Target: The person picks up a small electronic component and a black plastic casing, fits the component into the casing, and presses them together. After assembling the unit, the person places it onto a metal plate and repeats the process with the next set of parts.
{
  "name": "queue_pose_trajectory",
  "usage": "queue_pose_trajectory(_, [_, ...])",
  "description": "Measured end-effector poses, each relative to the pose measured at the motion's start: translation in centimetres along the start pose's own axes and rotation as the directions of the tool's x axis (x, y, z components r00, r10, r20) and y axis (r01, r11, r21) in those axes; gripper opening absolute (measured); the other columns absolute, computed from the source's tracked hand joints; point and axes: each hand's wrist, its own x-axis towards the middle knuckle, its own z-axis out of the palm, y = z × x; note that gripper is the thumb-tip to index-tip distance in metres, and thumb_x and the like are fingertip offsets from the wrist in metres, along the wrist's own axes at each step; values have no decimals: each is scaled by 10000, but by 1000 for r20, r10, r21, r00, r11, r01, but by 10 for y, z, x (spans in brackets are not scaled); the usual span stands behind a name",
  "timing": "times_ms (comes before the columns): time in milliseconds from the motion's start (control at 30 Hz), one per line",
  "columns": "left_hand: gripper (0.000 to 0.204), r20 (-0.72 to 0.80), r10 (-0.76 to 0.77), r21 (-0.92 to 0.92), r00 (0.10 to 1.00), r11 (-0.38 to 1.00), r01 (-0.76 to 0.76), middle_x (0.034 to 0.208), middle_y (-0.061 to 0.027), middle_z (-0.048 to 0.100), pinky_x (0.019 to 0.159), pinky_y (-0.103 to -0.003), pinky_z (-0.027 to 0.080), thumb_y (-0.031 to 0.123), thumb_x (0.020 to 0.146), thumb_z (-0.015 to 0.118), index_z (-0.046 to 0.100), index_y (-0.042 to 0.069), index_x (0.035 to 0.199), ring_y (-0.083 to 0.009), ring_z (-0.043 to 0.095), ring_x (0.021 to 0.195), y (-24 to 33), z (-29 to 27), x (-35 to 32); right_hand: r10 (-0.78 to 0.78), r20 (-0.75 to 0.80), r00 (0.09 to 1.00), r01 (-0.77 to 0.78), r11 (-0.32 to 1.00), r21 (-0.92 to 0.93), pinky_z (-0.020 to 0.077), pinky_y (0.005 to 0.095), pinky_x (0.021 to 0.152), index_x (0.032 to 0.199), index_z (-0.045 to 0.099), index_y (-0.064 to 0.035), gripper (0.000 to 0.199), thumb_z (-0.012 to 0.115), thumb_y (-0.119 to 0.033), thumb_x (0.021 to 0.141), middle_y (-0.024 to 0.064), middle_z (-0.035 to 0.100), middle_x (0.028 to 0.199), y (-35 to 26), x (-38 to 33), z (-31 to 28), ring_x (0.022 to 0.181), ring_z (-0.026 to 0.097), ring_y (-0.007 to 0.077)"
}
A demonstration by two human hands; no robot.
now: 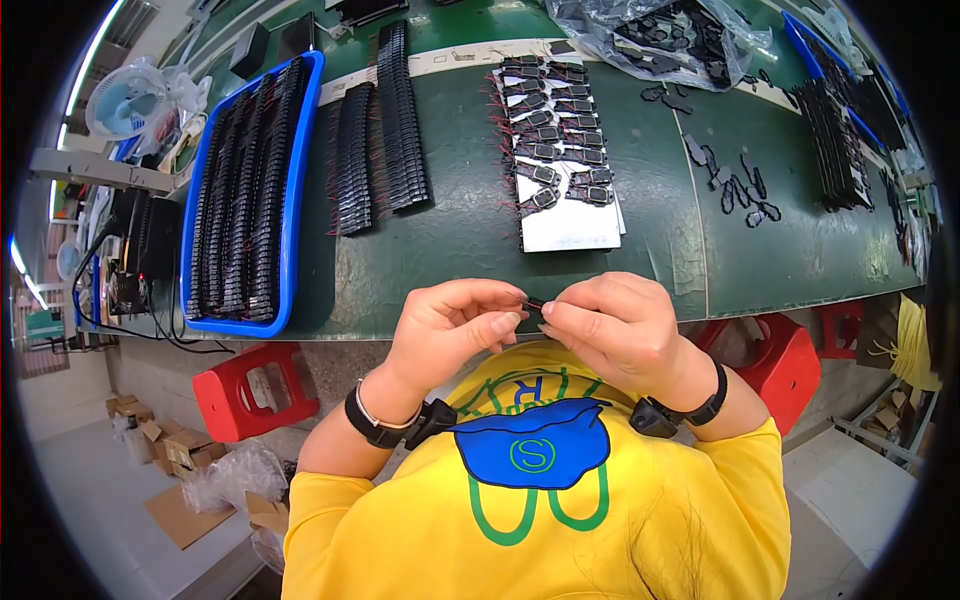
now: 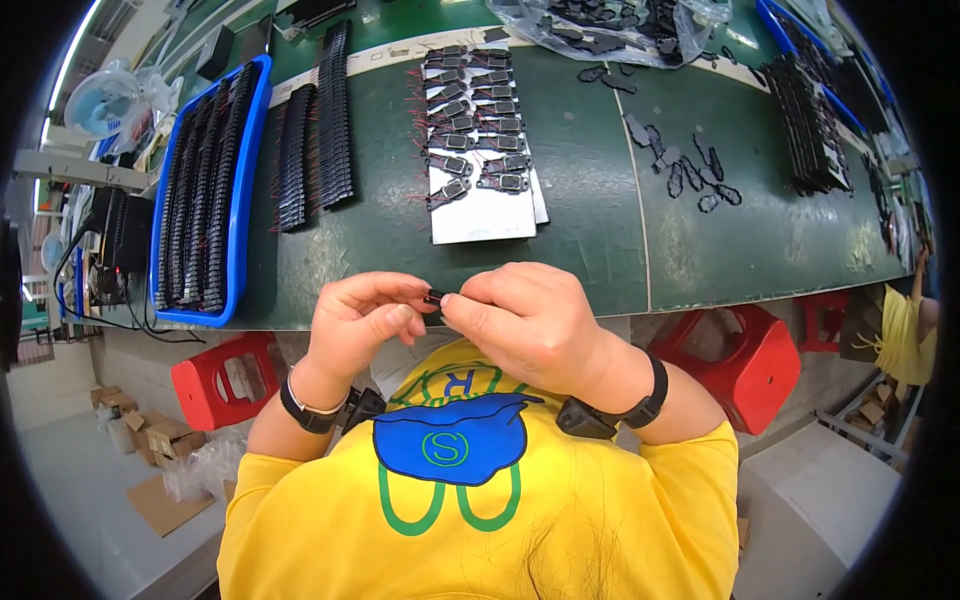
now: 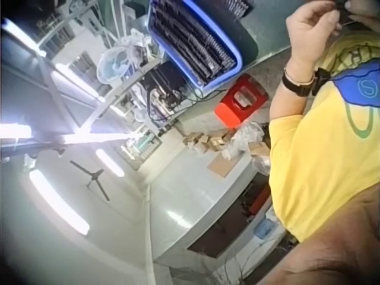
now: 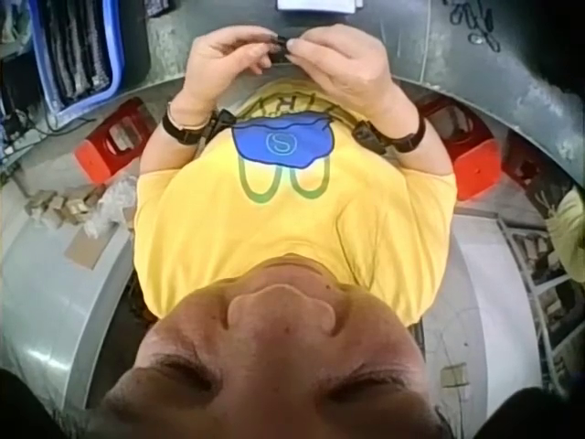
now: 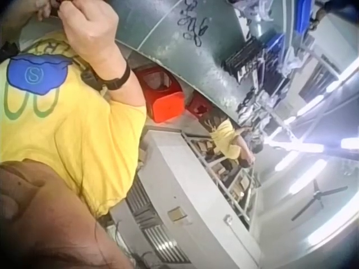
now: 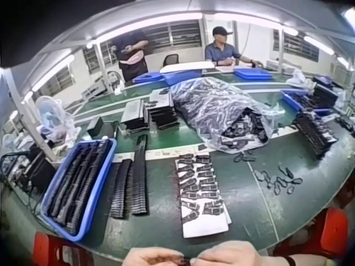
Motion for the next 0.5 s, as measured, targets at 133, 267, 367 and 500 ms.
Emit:
queue_pose_trajectory(133, [157,-4,-96,104,995,990,96,858,-104,688,587,-230,524,77,899,620,669,-36,996,-123,634,668,6,5,8,-24,3,1000,24,999,-46,480,306,513,868,662,-45,198,709,-56,676,67,617,777,0,-2,1,611,601,209])
queue_pose_trajectory(267, [155,-34,-122,176,992,976,126,800,-95,689,559,-225,514,93,905,620,668,-32,984,-110,623,625,9,10,10,-33,-6,999,33,997,-63,482,306,518,870,662,-42,203,697,-58,670,66,617,780,1,-3,0,614,601,208])
queue_pose_trajectory(367, [147,-37,-133,152,990,979,138,786,-94,687,547,-223,508,93,906,619,667,-32,966,-108,617,608,9,13,11,-39,-17,999,38,997,-65,474,299,512,871,661,-43,213,710,-46,664,65,620,774,2,-5,-2,611,601,207])
queue_pose_trajectory(500, [142,8,-173,65,985,983,172,779,-81,680,544,-216,500,100,905,622,667,-29,940,-98,607,607,10,10,13,-53,-38,998,51,997,-58,461,288,500,875,660,-49,235,739,-25,655,63,630,772,3,-6,-3,608,605,205])
